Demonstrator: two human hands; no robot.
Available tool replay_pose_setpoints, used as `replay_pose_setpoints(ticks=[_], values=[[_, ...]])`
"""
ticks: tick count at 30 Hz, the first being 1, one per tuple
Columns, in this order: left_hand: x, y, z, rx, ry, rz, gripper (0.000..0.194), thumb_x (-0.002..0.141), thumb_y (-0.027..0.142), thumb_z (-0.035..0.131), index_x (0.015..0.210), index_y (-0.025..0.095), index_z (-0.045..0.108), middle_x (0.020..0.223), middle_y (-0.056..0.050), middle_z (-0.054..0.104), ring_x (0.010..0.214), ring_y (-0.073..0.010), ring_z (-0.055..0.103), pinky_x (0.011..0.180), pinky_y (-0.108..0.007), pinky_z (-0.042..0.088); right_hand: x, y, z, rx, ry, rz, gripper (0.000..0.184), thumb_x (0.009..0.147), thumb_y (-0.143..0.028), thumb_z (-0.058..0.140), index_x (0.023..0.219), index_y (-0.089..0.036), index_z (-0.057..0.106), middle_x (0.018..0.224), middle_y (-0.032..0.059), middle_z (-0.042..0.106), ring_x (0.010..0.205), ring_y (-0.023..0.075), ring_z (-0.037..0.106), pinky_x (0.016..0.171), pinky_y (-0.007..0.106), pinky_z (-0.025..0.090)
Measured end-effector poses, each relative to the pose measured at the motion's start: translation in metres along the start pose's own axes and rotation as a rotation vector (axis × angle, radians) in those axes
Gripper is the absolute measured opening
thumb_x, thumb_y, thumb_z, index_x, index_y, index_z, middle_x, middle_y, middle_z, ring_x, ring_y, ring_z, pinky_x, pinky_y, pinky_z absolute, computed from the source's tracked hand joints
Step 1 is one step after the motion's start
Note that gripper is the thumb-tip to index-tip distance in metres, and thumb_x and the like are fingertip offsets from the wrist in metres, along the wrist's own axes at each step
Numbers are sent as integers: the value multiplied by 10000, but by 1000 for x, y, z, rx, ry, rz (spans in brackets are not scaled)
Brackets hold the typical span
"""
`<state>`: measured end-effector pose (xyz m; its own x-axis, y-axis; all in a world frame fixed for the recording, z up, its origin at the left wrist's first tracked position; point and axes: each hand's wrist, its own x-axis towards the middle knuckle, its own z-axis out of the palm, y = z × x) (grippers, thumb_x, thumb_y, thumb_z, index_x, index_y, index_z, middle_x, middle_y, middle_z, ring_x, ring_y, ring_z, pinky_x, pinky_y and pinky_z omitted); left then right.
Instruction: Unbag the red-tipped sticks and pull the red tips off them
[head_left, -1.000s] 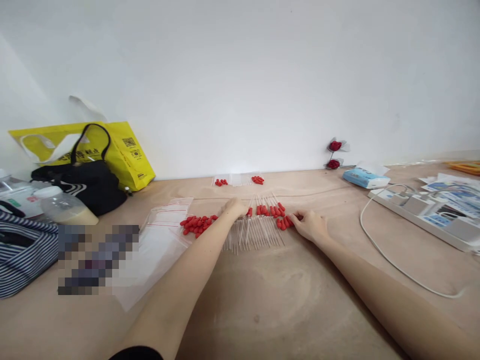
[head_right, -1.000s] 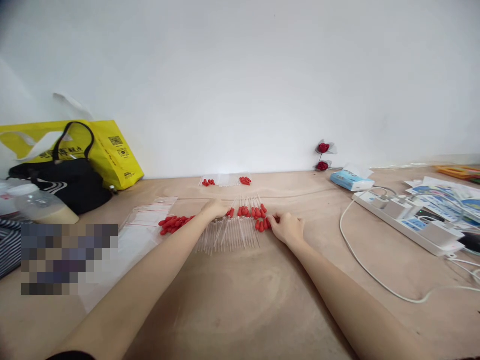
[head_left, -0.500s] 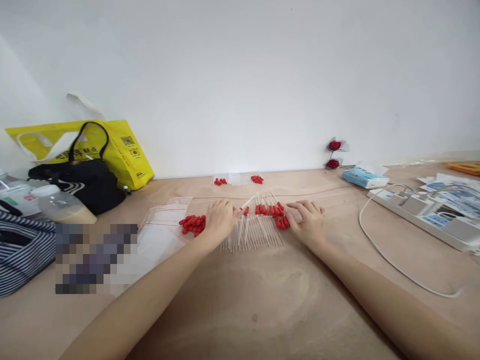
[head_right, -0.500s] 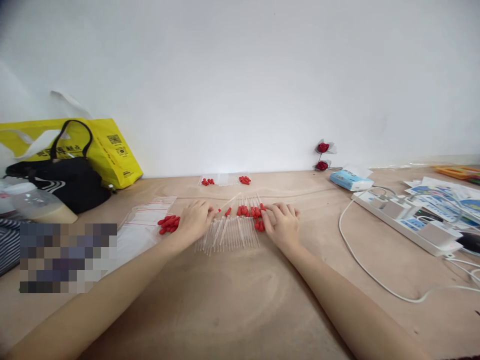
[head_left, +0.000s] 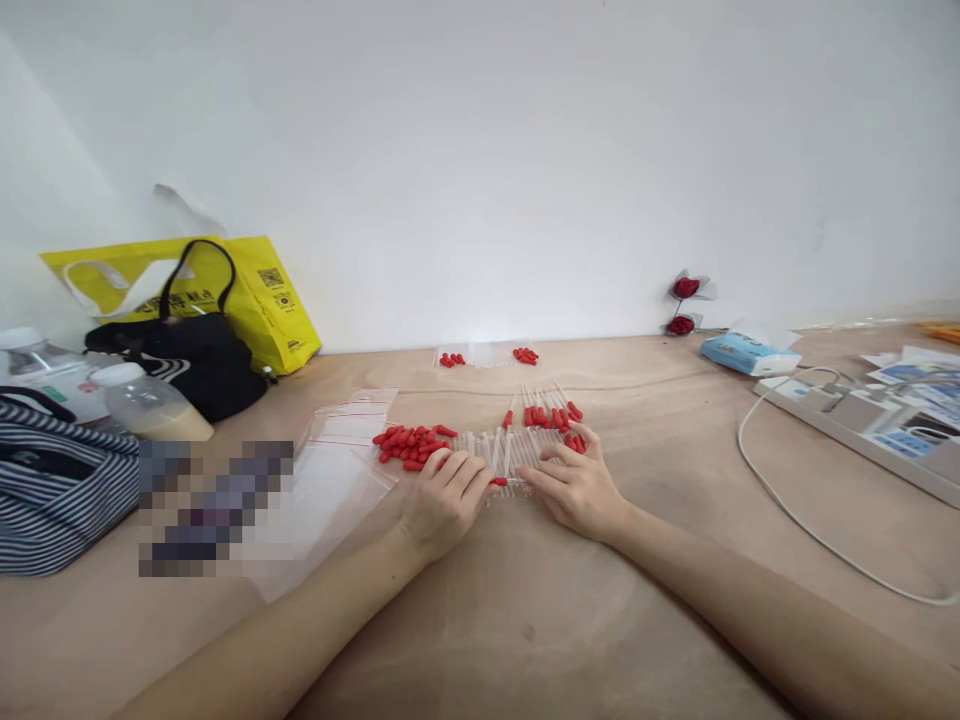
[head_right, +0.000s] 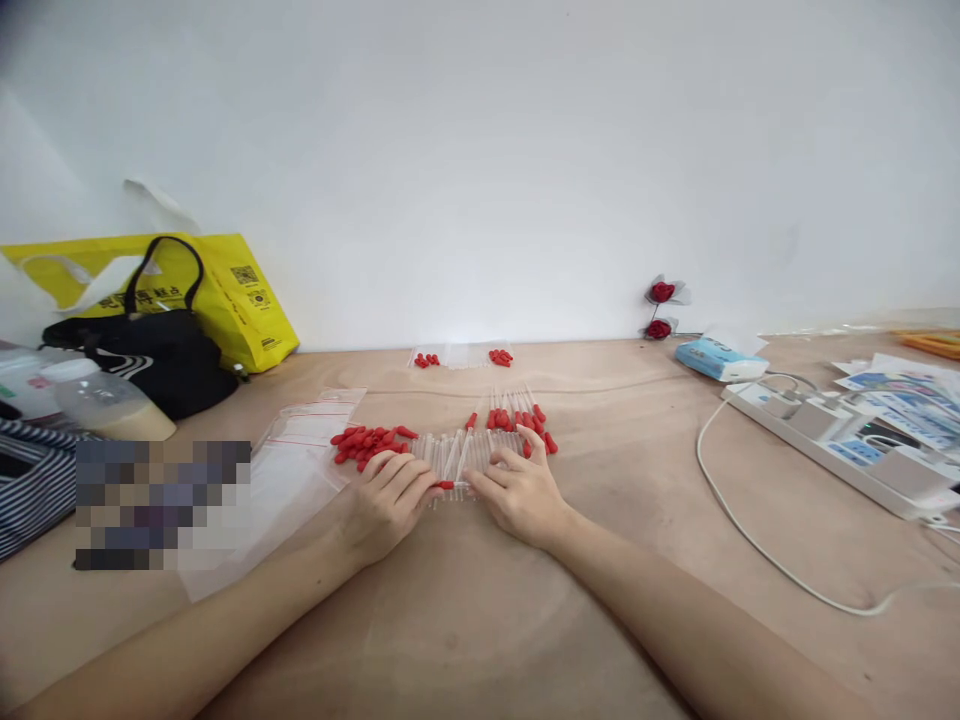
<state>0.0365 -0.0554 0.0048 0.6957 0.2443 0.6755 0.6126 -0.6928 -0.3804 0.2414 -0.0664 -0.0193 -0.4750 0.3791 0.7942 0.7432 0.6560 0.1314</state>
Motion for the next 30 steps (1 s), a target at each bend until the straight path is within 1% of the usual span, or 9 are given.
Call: replay_pose_setpoints(ticks=[3, 5, 9, 14, 17, 21, 25, 28, 30], values=[[-1, 0, 3, -86, -28, -26, 211, 862, 268, 448, 981, 169, 592, 1028, -46, 642, 954, -196, 549, 881, -376, 351, 0, -2, 1, 5, 23, -13, 140, 826, -218, 490, 881, -218, 619, 589, -44, 615, 686, 103, 525, 971, 440, 168], [-2, 0, 4, -127, -45, -28, 207, 870, 272, 431, 950, 191, 605, 1092, -28, 623, 1020, -200, 530, 933, -402, 325, 0, -3, 0, 8, 25, -18, 135, 819, -205, 488, 859, -212, 617, 576, -44, 605, 670, 101, 516, 964, 443, 171], [-2, 0, 2, -160, -73, -39, 205, 866, 259, 442, 784, 211, 624, 1076, 7, 635, 1025, -194, 538, 972, -439, 291, 1, -5, 0, 12, 15, -34, 122, 808, -196, 482, 784, -204, 602, 533, -52, 579, 651, 102, 503, 953, 449, 171], [-1, -1, -2, -159, -71, -31, 186, 850, 236, 467, 749, 219, 622, 1043, 22, 651, 1006, -204, 550, 980, -478, 267, 0, -5, -2, 13, 11, -40, 120, 817, -215, 481, 766, -206, 589, 515, -60, 569, 640, 98, 490, 942, 436, 173], [-8, -11, -4, -147, -45, -50, 189, 849, 179, 449, 774, 222, 617, 1015, 29, 661, 970, -198, 562, 943, -470, 303, -3, 1, -6, 6, 4, -10, 150, 828, -224, 462, 753, -206, 590, 510, -53, 563, 634, 101, 482, 932, 421, 185], [-20, -29, -5, -104, 39, -167, 138, 831, 191, 485, 790, 214, 615, 904, -12, 672, 879, -202, 563, 830, -419, 392, -7, 9, -10, -10, 10, 128, 175, 832, -227, 451, 762, -208, 610, 505, -42, 551, 619, 105, 461, 890, 384, 212], [-23, -35, -2, -238, 26, -299, 168, 851, 228, 452, 879, 191, 614, 795, -43, 577, 750, -152, 541, 674, -284, 462, -3, 5, -3, -31, -56, 188, 193, 821, -222, 454, 918, -209, 621, 583, -18, 592, 626, 120, 453, 801, 346, 240], [-22, -39, 0, -280, 21, -429, 251, 867, 207, 375, 996, 174, 587, 843, -55, 516, 778, -146, 540, 709, -279, 475, 1, 0, 2, -65, -115, 262, 270, 795, -164, 433, 1008, -182, 596, 649, 9, 618, 668, 138, 482, 767, 338, 231], [-23, -47, 0, -267, 10, -517, 281, 855, 210, 361, 1030, 159, 575, 879, -69, 503, 806, -160, 538, 731, -299, 476, 2, 0, 4, -81, -126, 334, 263, 783, -149, 428, 979, -183, 601, 668, 15, 630, 682, 142, 500, 760, 334, 219]])
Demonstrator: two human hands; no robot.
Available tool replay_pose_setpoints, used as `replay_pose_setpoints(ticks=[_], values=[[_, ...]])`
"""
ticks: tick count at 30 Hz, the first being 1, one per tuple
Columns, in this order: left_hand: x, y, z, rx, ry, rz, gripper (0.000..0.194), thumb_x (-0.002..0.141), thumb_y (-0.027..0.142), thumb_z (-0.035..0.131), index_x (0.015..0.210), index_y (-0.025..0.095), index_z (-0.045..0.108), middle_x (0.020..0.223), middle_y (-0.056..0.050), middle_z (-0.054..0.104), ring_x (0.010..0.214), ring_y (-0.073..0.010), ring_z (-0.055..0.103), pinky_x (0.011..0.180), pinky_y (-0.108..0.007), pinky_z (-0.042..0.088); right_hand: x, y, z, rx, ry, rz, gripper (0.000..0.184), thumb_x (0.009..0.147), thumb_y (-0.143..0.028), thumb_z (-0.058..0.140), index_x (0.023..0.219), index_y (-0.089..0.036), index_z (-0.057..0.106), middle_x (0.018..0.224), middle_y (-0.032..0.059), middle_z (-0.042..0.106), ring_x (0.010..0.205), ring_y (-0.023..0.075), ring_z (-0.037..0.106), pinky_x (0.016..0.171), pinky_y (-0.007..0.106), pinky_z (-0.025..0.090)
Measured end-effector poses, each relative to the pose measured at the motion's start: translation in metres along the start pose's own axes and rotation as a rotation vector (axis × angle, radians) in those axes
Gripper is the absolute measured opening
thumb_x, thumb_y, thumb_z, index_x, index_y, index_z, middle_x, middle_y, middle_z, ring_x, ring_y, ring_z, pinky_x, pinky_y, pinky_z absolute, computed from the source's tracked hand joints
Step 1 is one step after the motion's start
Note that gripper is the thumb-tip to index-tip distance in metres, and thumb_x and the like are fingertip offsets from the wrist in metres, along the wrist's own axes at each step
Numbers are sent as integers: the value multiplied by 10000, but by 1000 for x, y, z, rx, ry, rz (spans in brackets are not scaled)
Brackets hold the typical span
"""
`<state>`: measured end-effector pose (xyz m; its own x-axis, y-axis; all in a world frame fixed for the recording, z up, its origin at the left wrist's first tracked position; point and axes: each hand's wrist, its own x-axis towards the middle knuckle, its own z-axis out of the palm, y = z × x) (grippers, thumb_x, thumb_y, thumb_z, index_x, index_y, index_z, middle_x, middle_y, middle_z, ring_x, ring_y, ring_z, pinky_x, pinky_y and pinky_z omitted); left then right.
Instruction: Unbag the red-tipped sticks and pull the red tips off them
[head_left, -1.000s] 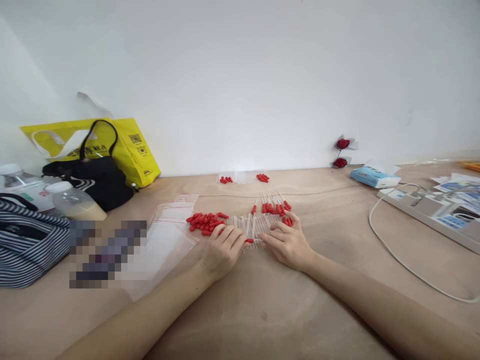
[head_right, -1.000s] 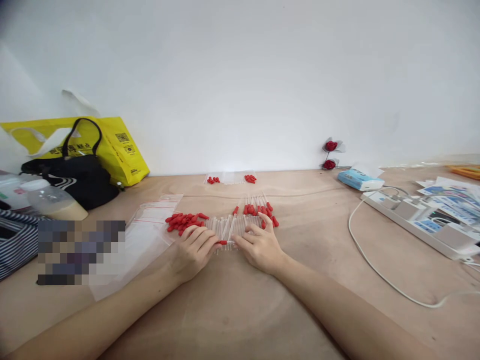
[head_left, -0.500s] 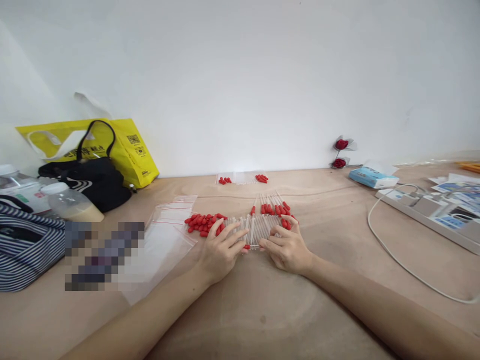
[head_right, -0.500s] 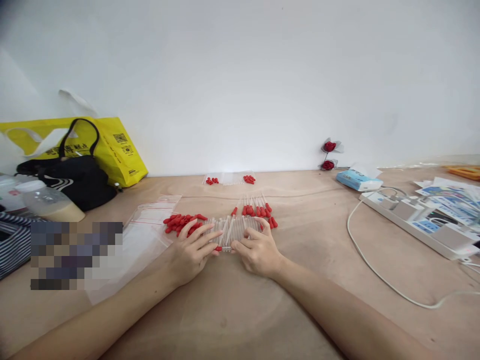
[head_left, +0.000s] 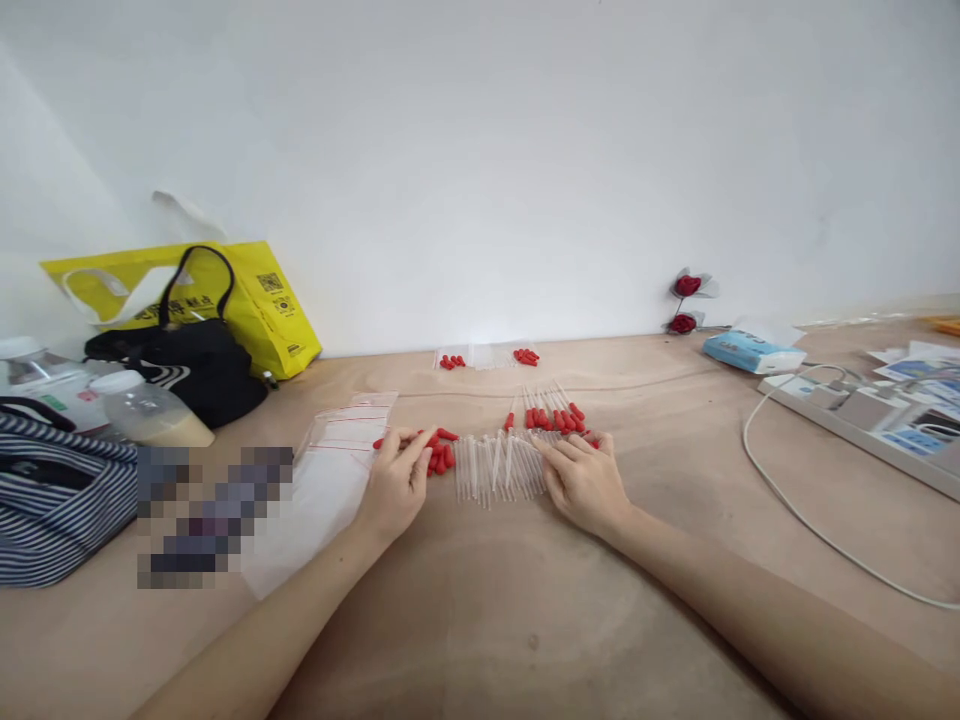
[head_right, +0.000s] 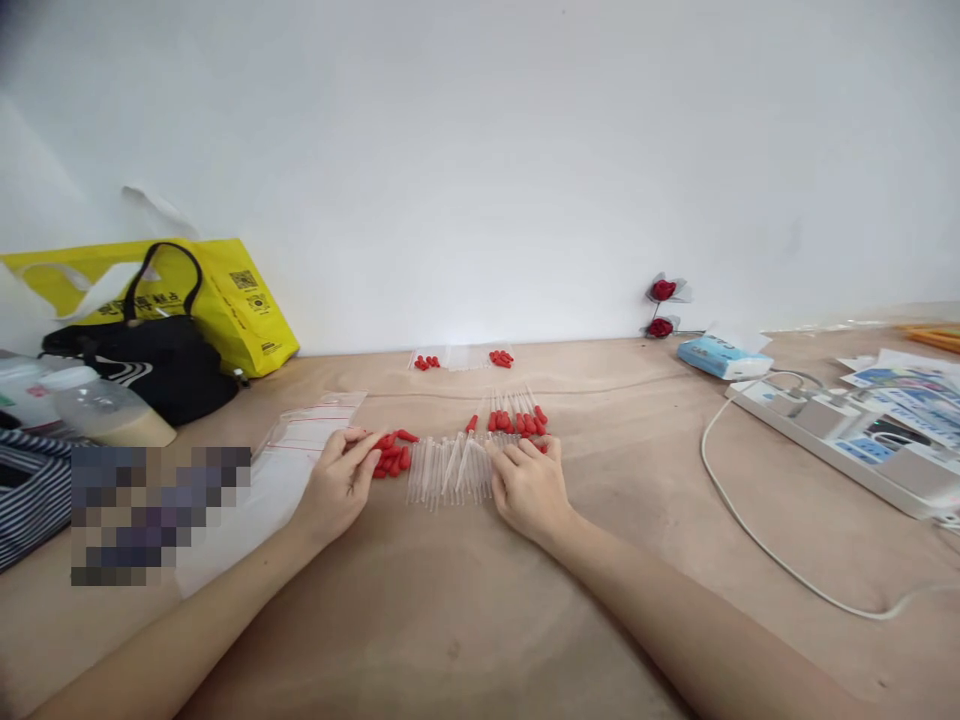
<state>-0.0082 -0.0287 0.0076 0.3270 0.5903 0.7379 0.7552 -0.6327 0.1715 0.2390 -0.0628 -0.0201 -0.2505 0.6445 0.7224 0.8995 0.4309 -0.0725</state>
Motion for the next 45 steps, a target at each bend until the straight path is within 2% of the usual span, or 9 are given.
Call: replay_pose_setpoints(ticks=[4, 11, 17, 23, 28, 32, 37, 40, 45], values=[[6, -22, -12, 30, -26, -200, 283, 795, 243, 409, 1013, 148, 561, 860, -63, 525, 745, -164, 544, 701, -308, 482, 5, 2, 3, -19, 34, 135, 142, 777, -192, 455, 770, -178, 596, 585, 0, 614, 625, 127, 505, 751, 321, 206], [6, -49, -15, -68, -84, -490, 227, 692, 372, 508, 807, 176, 511, 680, 0, 574, 583, -136, 538, 569, -260, 473, 18, -4, 14, -110, 71, 94, 154, 770, -194, 471, 676, -194, 593, 558, -6, 608, 616, 128, 477, 701, 326, 184], [8, -47, -13, -65, -123, -462, 268, 712, 424, 492, 788, 170, 534, 696, -14, 600, 593, -135, 545, 578, -255, 461, 19, -11, 16, -109, 19, 53, 146, 750, -196, 492, 716, -202, 634, 605, 8, 613, 641, 137, 465, 702, 342, 184], [9, -56, -20, 40, -53, -440, 263, 779, 386, 390, 788, 171, 542, 712, -32, 616, 623, -154, 564, 574, -257, 448, 18, -14, 14, -76, -52, 63, 186, 785, -288, 487, 756, -204, 650, 654, 20, 621, 688, 155, 482, 708, 349, 191], [15, -45, -20, 185, 53, -220, 254, 806, 354, 394, 774, 172, 568, 799, -65, 631, 799, -210, 553, 753, -343, 425, 19, -10, 9, -46, -32, 105, 212, 805, -263, 466, 722, -208, 653, 660, 10, 630, 675, 141, 490, 701, 343, 188], [35, -6, -1, 192, -149, -152, 224, 779, 350, 453, 731, 202, 615, 825, -43, 625, 866, -223, 531, 821, -383, 384, 13, 6, -1, -34, 28, 142, 242, 812, -243, 459, 666, -205, 648, 631, -1, 626, 661, 127, 501, 710, 335, 185], [78, 38, 42, 247, -546, -355, 271, 699, 438, 512, 726, 220, 670, 933, -82, 626, 1017, -278, 484, 853, -407, 356, -1, 30, -14, -50, 95, 152, 252, 807, -261, 473, 628, -207, 643, 602, -9, 623, 605, 106, 495, 707, 322, 186], [99, 45, 70, 263, -629, -429, 298, 642, 457, 554, 647, 183, 669, 858, -113, 656, 971, -293, 530, 803, -381, 388, -5, 35, -19, -36, 114, 150, 250, 805, -264, 477, 623, -208, 640, 603, -8, 624, 605, 105, 500, 709, 317, 188], [112, 43, 105, 282, -726, -521, 203, 508, 313, 656, 626, 148, 662, 767, -138, 671, 831, -306, 600, 681, -351, 427, -2, 30, -19, -24, 120, 126, 252, 800, -263, 476, 609, -211, 632, 593, -14, 611, 591, 103, 491, 709, 314, 194]])
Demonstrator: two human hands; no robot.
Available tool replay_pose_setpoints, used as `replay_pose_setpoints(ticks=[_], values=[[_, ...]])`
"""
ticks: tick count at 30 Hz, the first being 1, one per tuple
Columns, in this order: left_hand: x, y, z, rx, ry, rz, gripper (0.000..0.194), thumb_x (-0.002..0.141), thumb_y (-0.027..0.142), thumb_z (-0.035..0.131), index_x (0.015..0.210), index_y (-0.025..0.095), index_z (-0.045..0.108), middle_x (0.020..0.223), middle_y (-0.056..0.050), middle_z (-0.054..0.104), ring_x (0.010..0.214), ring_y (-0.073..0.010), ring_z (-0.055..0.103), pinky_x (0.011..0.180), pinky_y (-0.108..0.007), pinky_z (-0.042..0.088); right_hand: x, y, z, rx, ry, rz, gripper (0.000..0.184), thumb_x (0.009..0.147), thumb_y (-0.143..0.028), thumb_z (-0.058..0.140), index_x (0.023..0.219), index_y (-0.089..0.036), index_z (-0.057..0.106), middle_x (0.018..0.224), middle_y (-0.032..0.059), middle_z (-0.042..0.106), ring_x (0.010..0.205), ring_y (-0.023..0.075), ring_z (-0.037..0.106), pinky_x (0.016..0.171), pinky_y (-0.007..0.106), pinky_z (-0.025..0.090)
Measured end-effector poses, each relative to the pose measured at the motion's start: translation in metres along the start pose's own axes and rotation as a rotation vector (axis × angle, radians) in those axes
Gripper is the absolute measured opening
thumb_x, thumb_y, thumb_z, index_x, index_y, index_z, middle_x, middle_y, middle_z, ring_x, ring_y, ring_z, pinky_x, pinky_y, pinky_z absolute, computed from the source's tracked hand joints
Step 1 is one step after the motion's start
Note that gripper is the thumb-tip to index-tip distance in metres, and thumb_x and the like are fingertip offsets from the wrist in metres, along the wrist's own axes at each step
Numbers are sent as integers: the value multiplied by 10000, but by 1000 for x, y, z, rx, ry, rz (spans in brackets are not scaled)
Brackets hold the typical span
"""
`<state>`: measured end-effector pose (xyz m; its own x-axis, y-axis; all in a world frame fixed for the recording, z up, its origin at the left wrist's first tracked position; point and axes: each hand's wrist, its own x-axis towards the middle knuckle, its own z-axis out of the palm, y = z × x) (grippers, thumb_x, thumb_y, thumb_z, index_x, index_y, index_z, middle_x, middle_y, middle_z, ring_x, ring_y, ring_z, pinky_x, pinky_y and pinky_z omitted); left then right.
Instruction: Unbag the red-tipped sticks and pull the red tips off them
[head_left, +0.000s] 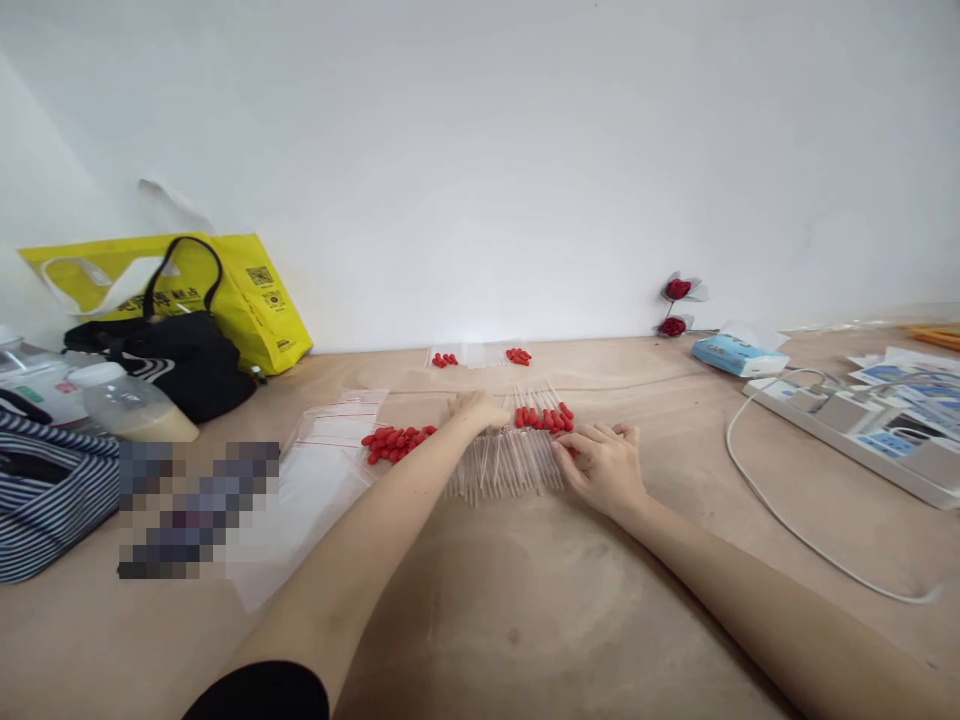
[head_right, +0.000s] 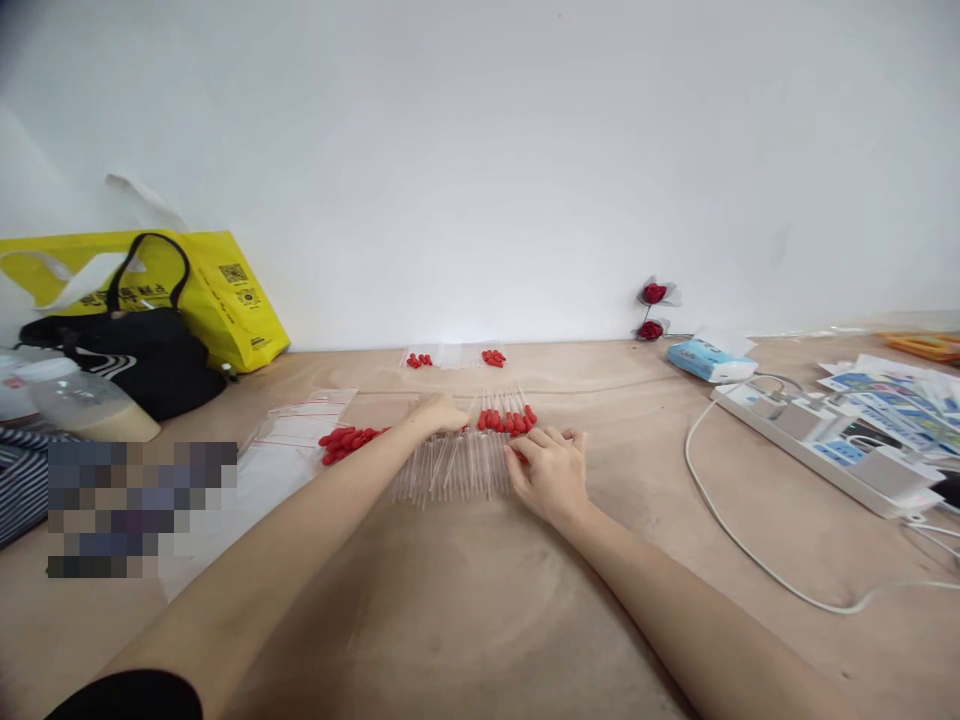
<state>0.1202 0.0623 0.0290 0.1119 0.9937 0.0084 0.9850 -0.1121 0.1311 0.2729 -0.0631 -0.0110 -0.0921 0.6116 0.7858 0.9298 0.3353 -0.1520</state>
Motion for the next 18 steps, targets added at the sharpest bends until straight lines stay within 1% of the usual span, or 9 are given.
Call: replay_pose_setpoints(ticks=[2, 5, 8, 10, 11, 12, 14, 16, 18], values=[[4, 1, 2, -4, -4, 8, 184, 520, 289, 642, 624, 138, 657, 739, -147, 667, 792, -311, 608, 638, -346, 432, 0, -2, 1, -5, -1, -14, 257, 802, -261, 474, 603, -209, 629, 590, -15, 602, 591, 103, 488, 705, 313, 197], [-1, -3, -5, -14, 41, 72, 188, 613, 303, 586, 655, 130, 646, 732, -148, 657, 773, -296, 609, 624, -340, 435, 0, -1, 3, 3, 12, -14, 242, 798, -255, 481, 615, -211, 633, 589, -15, 590, 601, 107, 488, 711, 316, 208], [-19, -17, -19, -31, 149, 218, 215, 755, 281, 460, 774, 141, 622, 813, -117, 648, 825, -244, 594, 695, -327, 431, -1, 0, 4, 52, 48, -23, 186, 789, -238, 489, 695, -218, 648, 644, -4, 596, 630, 119, 493, 716, 317, 241], [-39, -33, -25, -40, 223, 326, 218, 812, 255, 399, 877, 148, 577, 908, -95, 629, 861, -210, 574, 742, -317, 423, -1, -1, 2, 86, 91, -52, 166, 788, -238, 491, 824, -211, 651, 787, 36, 611, 710, 142, 515, 706, 311, 283], [-50, -42, -25, -38, 247, 368, 206, 824, 253, 393, 892, 151, 558, 918, -86, 621, 855, -204, 570, 746, -319, 423, -2, -3, 1, 94, 113, -78, 187, 790, -246, 493, 896, -203, 641, 871, 61, 604, 765, 157, 523, 704, 310, 306], [-61, -51, -24, -32, 273, 425, 183, 828, 257, 402, 875, 154, 546, 897, -77, 618, 828, -199, 569, 735, -321, 426, -2, -6, 0, 95, 131, -112, 220, 792, -258, 496, 959, -195, 624, 943, 82, 590, 820, 173, 524, 711, 313, 326], [-83, -69, -16, 20, 432, 644, 186, 851, 258, 383, 810, 152, 532, 784, -67, 607, 721, -193, 566, 665, -324, 436, -3, -13, -1, 83, 135, -204, 281, 793, -278, 510, 1050, -196, 588, 1026, 97, 570, 914, 196, 514, 768, 336, 345], [-102, -81, -6, 49, 571, 792, 197, 868, 242, 370, 791, 153, 527, 756, -63, 601, 712, -187, 564, 669, -324, 440, -4, -20, -2, 69, 94, -304, 318, 791, -295, 528, 1096, -216, 563, 1049, 78, 582, 976, 205, 502, 852, 370, 322], [-116, -88, 4, 45, 652, 885, 174, 866, 222, 392, 786, 153, 530, 764, -64, 605, 721, -178, 565, 679, -317, 446, -5, -27, 0, 64, 39, -375, 315, 792, -313, 539, 1097, -234, 562, 1021, 49, 614, 1002, 201, 500, 928, 406, 265]])
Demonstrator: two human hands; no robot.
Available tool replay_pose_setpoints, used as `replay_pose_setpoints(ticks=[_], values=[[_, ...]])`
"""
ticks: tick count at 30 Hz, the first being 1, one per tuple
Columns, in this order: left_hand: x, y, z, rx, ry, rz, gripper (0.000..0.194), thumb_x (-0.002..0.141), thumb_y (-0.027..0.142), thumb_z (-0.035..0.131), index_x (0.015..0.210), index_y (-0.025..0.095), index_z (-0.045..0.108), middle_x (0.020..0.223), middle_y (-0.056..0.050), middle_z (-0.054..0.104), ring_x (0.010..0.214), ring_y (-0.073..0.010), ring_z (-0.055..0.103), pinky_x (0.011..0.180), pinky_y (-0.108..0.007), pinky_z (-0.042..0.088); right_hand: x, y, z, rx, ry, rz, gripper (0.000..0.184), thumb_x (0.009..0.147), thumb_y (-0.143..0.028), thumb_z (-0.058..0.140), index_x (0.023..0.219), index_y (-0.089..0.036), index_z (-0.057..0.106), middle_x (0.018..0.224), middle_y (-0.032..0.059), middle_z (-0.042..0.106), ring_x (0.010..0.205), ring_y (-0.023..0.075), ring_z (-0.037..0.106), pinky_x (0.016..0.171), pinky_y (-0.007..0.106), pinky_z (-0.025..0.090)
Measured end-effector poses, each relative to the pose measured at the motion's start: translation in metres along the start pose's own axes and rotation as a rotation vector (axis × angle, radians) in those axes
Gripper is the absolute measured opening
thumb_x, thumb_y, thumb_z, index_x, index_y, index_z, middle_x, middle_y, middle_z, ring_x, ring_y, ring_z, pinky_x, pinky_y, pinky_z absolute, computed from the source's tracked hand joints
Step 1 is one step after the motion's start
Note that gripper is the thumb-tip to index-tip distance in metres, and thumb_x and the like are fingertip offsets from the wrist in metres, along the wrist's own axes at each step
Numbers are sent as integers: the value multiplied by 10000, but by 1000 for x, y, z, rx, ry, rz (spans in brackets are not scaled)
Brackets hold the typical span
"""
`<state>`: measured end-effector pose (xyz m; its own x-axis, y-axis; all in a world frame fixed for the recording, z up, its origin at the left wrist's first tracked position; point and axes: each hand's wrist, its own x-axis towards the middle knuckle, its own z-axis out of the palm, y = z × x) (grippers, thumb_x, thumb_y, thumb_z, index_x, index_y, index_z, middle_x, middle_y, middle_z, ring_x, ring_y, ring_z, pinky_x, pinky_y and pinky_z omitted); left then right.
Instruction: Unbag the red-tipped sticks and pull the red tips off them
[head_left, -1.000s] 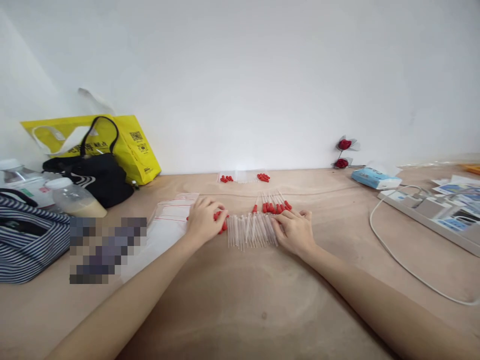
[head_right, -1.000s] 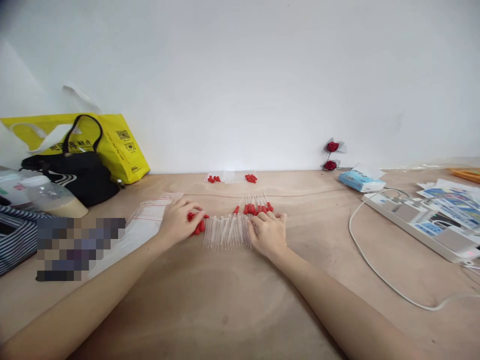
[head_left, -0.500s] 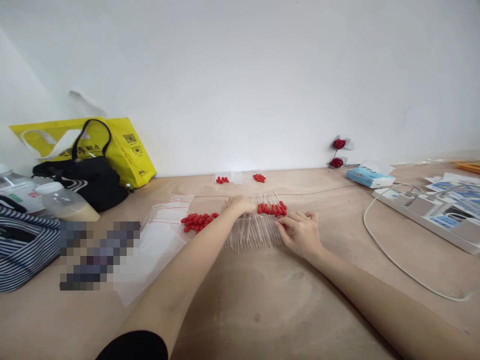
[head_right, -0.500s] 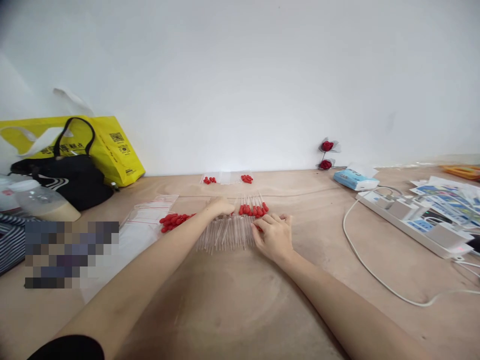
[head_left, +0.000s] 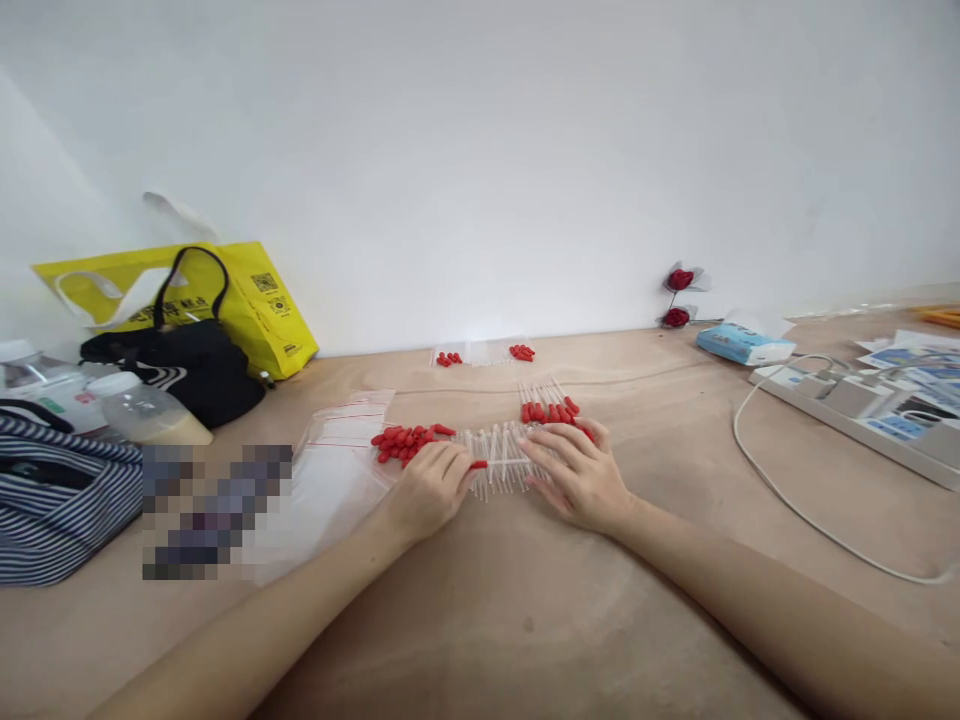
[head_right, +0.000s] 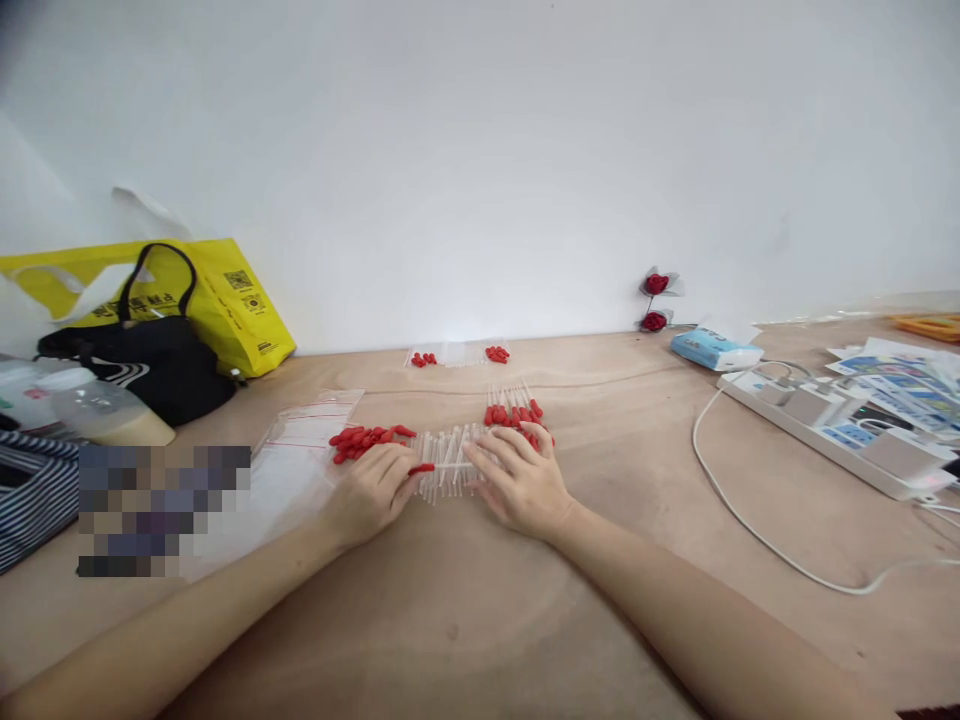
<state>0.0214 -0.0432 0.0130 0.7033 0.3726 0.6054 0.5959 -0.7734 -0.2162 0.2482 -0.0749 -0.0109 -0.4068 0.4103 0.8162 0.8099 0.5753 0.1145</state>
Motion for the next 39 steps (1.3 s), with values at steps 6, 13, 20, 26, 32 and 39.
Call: replay_pose_setpoints(ticks=[6, 13, 20, 26, 32, 39], values=[[-9, 15, 6, -41, 100, 85, 111, 836, 151, 444, 779, 148, 539, 734, -50, 603, 703, -155, 554, 662, -293, 465, 0, -9, 12, 71, -45, -53, 180, 832, -308, 510, 966, -253, 615, 708, -27, 667, 841, 137, 562, 1004, 450, 152], [-6, 13, 8, -49, 105, 78, 157, 840, 176, 454, 932, 135, 575, 884, -79, 652, 860, -188, 586, 770, -335, 479, 3, -12, 16, 87, 28, -111, 141, 825, -178, 510, 903, -223, 618, 609, -55, 644, 765, 112, 575, 1015, 464, 148], [-6, 11, 7, -17, 92, 136, 203, 862, 155, 433, 1001, 127, 578, 1049, -68, 646, 1060, -195, 542, 962, -421, 373, 5, -15, 18, 112, 28, -118, 141, 818, -232, 538, 940, -211, 606, 706, -43, 681, 825, 123, 586, 1042, 462, 126], [-6, 13, 4, 15, 76, 133, 177, 866, 169, 439, 901, 147, 610, 1078, -63, 634, 1101, -187, 518, 1038, -444, 269, 4, -14, 20, 140, 24, -127, 146, 833, -165, 482, 893, -219, 603, 699, -43, 686, 912, 133, 584, 1049, 492, 88], [-6, 14, 2, -13, 63, 160, 197, 870, 150, 425, 836, 137, 619, 1083, -56, 632, 1108, -175, 513, 1098, -449, 127, 2, -16, 16, 116, 44, -134, 130, 835, -175, 484, 835, -229, 602, 650, -59, 672, 914, 122, 583, 1054, 478, 84], [-8, 17, -3, -76, 61, 143, 232, 868, 118, 395, 851, 168, 621, 1032, -24, 657, 1073, -174, 540, 1087, -509, 96, 0, -18, 15, 111, 65, -169, 131, 816, -138, 495, 838, -224, 591, 639, -65, 662, 902, 119, 580, 1032, 485, 112]])
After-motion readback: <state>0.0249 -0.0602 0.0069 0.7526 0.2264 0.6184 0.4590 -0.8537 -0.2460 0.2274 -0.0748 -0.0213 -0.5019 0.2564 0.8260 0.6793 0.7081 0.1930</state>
